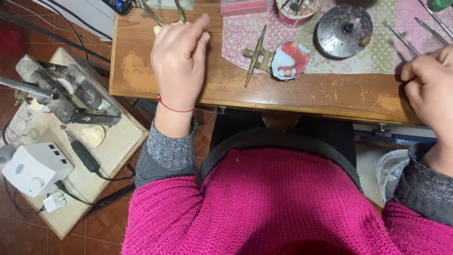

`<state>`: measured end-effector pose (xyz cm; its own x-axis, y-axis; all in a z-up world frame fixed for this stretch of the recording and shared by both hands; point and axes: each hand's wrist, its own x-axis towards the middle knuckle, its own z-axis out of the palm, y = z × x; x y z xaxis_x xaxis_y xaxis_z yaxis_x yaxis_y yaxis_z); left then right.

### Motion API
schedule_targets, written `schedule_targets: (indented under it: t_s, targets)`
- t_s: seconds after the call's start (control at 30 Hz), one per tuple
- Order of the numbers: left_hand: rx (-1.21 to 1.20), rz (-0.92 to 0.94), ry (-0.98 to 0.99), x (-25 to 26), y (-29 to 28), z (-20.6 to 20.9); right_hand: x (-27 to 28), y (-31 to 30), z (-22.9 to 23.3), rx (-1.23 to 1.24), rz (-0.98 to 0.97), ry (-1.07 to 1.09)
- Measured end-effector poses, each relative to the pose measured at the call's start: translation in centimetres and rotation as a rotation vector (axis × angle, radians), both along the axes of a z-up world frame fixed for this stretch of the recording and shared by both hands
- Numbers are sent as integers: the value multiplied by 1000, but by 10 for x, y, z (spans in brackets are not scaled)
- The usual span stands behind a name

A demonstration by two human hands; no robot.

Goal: The person works on a dental mold held in a metal clamp, using a metal tool to shape and smooth the pink and white material. They repeatedly apply liquid from a spray bottle to the mold and continue refining the surface with the tool.

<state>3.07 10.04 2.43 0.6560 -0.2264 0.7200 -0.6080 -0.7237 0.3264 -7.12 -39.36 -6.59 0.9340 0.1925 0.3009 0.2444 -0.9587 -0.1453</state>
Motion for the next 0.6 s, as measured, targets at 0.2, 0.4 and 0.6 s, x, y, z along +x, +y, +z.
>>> schedule_targets:
  t_s: [0.2, 0.4, 0.6]
  targets:
    - [17, -171, 122, -10, -22, -9, -9, 14, 20, 768, -21, 108]
    - [150, -431, 174, -7, -54, -13, 16, 112, 60, 1414, 150, 49]
    - [95, -474, 281, -14, -70, -23, 26, 144, 50, 1450, 94, -159]
